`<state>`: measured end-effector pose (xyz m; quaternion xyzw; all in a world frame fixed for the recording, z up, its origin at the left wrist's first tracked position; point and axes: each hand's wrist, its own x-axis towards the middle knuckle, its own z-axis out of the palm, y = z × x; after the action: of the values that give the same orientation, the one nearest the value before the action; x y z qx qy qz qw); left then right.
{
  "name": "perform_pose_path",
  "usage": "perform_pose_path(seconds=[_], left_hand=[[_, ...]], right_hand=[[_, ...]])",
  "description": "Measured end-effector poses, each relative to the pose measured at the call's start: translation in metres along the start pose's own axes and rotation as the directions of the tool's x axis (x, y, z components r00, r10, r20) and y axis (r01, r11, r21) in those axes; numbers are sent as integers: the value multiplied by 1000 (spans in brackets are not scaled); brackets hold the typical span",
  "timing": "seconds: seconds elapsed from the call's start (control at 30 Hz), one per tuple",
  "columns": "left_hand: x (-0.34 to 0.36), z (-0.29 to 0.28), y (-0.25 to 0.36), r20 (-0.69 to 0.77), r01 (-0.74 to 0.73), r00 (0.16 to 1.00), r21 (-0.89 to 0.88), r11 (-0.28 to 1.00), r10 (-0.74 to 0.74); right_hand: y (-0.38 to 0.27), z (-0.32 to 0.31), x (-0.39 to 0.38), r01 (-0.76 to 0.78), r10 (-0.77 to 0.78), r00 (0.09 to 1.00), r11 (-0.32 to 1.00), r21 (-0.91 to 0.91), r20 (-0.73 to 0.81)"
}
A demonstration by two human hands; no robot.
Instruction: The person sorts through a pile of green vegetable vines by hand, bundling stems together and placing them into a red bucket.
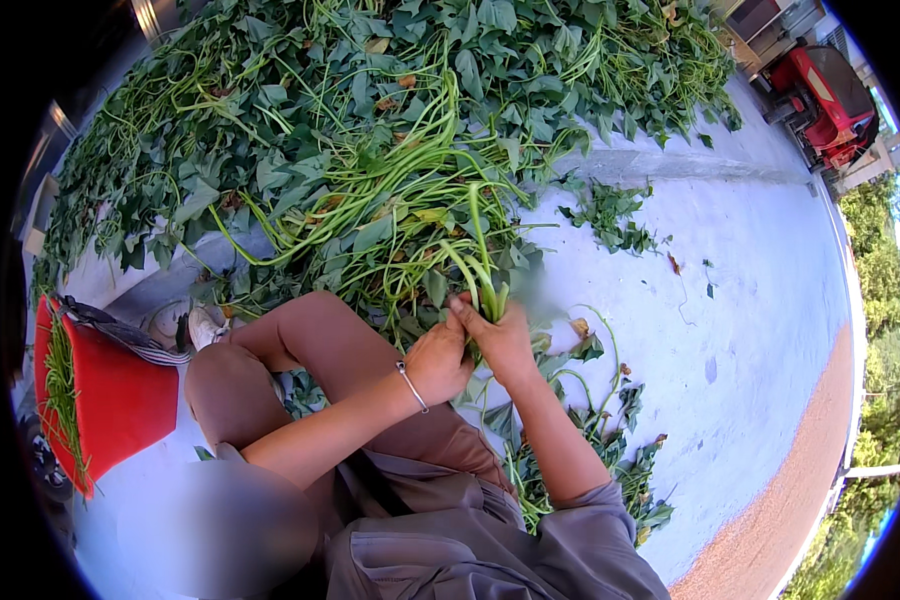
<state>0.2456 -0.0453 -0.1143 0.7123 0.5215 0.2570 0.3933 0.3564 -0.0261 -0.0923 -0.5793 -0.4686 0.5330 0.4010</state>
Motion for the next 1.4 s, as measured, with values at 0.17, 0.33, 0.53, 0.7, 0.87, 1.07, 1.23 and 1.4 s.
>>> perform_pose_path(seconds=[0.17,0.33,0.53,0.7,0.87,1.07,1.23,1.4], left_hand=[[24,-67,-56,-20,-150,989,-56,987,150],[37,-143,-53,-208,-162,974,-360,919,91],[20,-68,-15,26,-279,959,-105,955,283],[23,-95,-7,143,-119,983,25,993,114],[31,-118,-28,158,10,969,-792,611,189],[32,-134,-19,106,58,935,-987,151,338],[34,-122,-12,24,28,963,-1000,-8,270],[50,-113,-40,-29,-42,997,-984,-173,-77]], right_hand=[[-36,-21,39,-82,154,984,841,535,-91],[-46,-50,43,-32,68,997,689,724,-21],[-48,-6,37,-27,-40,992,860,510,120],[-45,16,18,11,-31,982,994,105,187],[-43,15,14,97,-37,958,975,-200,284],[-43,32,9,-89,188,862,970,-224,470],[-33,28,20,-382,255,735,921,72,629],[-36,42,11,-98,29,953,971,218,301]])
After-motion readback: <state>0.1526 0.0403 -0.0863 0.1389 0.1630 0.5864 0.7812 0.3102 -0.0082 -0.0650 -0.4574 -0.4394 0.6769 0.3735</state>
